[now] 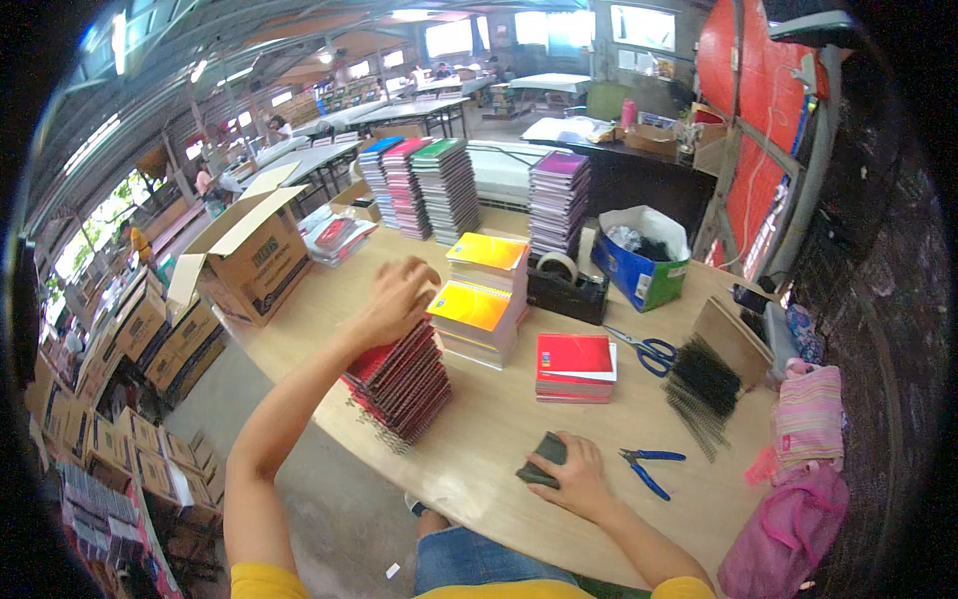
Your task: The person aligns notebook pages and covers, manually threads a spiral coil through the pre-punched holes, and uses pliers to crimp the ends of the coil.
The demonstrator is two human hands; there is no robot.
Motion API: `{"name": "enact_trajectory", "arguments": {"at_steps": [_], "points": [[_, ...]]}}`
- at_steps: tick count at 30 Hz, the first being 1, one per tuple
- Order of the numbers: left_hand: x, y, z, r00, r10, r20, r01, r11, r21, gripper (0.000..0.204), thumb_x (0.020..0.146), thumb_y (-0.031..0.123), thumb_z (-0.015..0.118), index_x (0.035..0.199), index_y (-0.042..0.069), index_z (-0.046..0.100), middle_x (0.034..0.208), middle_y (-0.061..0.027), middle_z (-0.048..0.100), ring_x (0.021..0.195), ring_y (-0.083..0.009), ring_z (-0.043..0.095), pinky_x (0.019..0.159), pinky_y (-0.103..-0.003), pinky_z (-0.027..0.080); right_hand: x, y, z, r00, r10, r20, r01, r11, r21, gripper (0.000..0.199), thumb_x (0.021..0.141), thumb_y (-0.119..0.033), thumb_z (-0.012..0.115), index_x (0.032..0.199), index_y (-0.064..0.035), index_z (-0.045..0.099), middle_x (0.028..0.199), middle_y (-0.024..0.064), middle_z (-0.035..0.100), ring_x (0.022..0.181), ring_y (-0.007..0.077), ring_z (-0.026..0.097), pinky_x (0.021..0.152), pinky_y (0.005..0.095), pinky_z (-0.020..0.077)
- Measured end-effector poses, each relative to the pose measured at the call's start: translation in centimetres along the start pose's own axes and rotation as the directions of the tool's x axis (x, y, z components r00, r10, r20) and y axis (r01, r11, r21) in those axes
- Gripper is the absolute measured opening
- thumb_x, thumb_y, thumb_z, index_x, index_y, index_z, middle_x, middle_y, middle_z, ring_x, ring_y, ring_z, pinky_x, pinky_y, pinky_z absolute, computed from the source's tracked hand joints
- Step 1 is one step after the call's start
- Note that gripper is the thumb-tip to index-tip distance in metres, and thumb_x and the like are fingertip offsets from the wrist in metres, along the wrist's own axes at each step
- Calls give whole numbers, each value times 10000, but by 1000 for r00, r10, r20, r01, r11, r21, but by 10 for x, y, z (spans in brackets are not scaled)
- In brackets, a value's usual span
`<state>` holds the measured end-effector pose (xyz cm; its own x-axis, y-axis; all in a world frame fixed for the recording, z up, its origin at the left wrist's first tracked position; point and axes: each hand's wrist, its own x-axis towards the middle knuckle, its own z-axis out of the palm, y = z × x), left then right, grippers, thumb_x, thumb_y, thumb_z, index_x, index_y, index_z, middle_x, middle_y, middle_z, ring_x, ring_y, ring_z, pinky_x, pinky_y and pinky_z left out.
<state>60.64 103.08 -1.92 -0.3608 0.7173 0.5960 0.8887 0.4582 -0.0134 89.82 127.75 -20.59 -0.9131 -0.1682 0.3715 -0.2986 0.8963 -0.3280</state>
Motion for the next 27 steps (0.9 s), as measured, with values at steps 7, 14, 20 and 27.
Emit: {"name": "enact_trajectory", "arguments": {"at_steps": [7,14,20,27], "points": [[23,110,77,904,-354,239,426,722,-545,404,918,306,703,1137,-27,638,1004,-150,710,883,-227,690,793,-363,547,-27,21,-65,985,60,-159,-56,998,30,449,755,-343,803,1176,-211,724,1283,187,545,1179,394,504,992,511,419],[30,97,229,514,-628,584,854,313,-415,376,704,298,893,855,-14,748,856,-179,752,871,-306,739,808,-379,570,-48,110,-87,725,516,-455,-537,838,95,214,789,-115,762,988,-48,716,1011,130,622,1023,320,578,898,418,485],[13,84,210,663,-704,253,713,491,-500,379,742,89,827,1075,9,664,966,-193,723,872,-291,716,765,-390,557,-26,119,-84,749,471,-466,-490,867,89,201,790,-102,761,972,-37,702,993,126,603,997,317,576,895,431,480],[-86,182,88,809,-495,-316,311,818,-484,728,803,-219,498,1464,80,442,1200,-199,610,1037,-320,642,856,-367,520,-68,101,-89,755,587,-292,-629,774,-68,422,745,-305,828,1060,-78,663,1184,153,520,1113,338,512,932,480,451]]}}
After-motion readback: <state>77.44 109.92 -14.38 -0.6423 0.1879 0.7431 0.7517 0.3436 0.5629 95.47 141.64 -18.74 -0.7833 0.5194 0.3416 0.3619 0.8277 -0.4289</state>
